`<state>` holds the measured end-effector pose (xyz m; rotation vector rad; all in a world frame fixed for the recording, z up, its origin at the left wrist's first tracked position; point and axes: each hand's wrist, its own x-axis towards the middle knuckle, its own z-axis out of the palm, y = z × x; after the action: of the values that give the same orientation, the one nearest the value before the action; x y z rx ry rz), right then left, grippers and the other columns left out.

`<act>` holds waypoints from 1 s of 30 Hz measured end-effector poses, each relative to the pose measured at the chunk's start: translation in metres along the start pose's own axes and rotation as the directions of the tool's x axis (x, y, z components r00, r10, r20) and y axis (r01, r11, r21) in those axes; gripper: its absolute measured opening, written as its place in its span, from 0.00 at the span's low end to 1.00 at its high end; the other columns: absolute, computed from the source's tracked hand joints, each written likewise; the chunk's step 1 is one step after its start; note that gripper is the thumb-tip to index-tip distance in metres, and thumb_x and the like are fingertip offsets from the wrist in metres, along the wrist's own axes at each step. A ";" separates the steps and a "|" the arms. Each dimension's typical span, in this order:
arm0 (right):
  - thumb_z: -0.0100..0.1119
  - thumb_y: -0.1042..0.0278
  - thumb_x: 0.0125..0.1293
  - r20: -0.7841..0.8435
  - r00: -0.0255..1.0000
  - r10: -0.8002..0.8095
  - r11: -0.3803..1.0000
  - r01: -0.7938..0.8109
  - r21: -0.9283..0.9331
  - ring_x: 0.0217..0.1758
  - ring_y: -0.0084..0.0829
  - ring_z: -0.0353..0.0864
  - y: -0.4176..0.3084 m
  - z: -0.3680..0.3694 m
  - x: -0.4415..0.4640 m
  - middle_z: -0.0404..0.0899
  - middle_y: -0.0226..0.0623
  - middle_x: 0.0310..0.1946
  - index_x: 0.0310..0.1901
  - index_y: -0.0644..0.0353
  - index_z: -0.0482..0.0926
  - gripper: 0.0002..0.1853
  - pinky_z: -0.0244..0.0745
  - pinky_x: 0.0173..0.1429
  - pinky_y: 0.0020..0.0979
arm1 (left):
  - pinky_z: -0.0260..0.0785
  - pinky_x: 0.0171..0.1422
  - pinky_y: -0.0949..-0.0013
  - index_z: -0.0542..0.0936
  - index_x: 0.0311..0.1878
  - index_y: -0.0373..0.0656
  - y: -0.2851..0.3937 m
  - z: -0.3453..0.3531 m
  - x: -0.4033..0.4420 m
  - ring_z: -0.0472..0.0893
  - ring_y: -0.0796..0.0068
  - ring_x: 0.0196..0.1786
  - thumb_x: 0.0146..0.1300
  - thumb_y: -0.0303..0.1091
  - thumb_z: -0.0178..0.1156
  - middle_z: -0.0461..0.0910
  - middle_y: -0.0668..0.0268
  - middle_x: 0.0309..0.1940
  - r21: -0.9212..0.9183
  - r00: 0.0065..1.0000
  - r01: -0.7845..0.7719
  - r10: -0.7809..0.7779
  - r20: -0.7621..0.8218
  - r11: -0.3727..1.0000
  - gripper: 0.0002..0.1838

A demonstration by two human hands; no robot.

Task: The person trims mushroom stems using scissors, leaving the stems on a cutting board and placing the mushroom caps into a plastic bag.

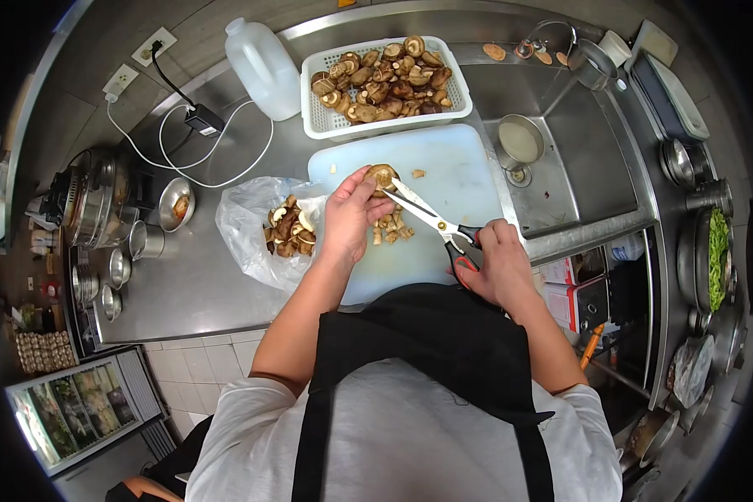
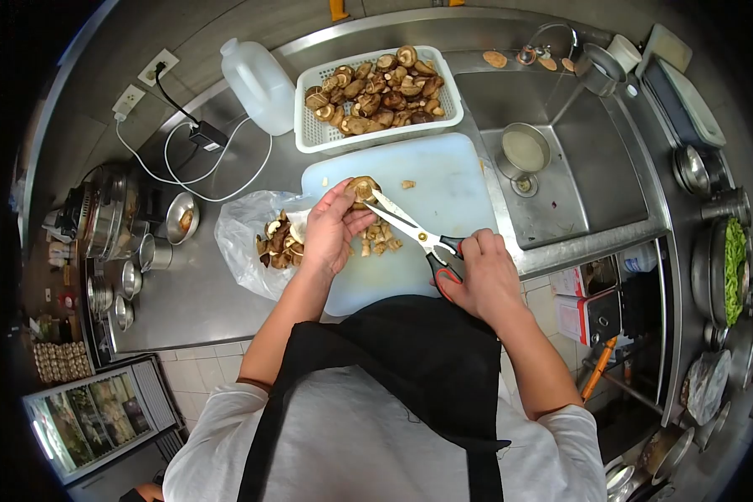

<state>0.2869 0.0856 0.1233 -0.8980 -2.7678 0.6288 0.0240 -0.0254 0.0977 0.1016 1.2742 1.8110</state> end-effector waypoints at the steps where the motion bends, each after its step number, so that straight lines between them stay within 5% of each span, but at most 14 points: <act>1: 0.83 0.54 0.54 0.000 1.000 0.001 1.000 -0.001 0.001 0.60 0.51 0.76 0.000 0.002 -0.001 0.75 0.47 0.53 0.49 0.65 0.79 0.30 0.78 0.61 0.46 | 0.85 0.53 0.67 0.74 0.73 0.34 -0.001 0.000 0.000 0.87 0.72 0.44 0.79 0.34 0.61 0.86 0.59 0.53 0.017 1.000 -0.010 0.010 -0.001 1.000 0.24; 20: 0.81 0.59 0.55 0.038 0.999 0.035 0.996 -0.038 0.083 0.55 0.53 0.80 0.010 0.008 0.002 0.76 0.47 0.49 0.46 0.64 0.80 0.24 0.80 0.54 0.48 | 0.87 0.56 0.66 0.76 0.70 0.36 0.008 -0.013 0.007 0.89 0.69 0.47 0.82 0.33 0.56 0.87 0.58 0.53 0.199 0.994 0.017 -0.038 0.099 0.980 0.19; 25: 0.83 0.57 0.53 -0.076 0.996 -0.054 0.998 0.056 0.020 0.55 0.52 0.79 0.010 0.003 -0.012 0.75 0.48 0.49 0.47 0.65 0.79 0.27 0.79 0.57 0.47 | 0.87 0.55 0.66 0.75 0.71 0.35 0.008 -0.021 0.010 0.89 0.69 0.47 0.81 0.33 0.58 0.87 0.58 0.52 0.092 1.000 0.005 -0.004 -0.004 0.996 0.21; 30: 0.85 0.52 0.55 0.023 0.998 0.057 0.984 -0.060 0.167 0.53 0.51 0.78 0.005 0.009 -0.013 0.73 0.48 0.51 0.49 0.67 0.77 0.33 0.78 0.57 0.45 | 0.87 0.55 0.66 0.73 0.74 0.34 -0.008 -0.014 0.004 0.87 0.69 0.46 0.80 0.33 0.60 0.85 0.58 0.52 0.013 1.000 0.006 -0.006 0.001 1.000 0.24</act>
<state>0.2967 0.0783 0.1125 -0.9442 -2.6630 0.8686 0.0196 -0.0321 0.0839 0.1064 1.2845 1.7972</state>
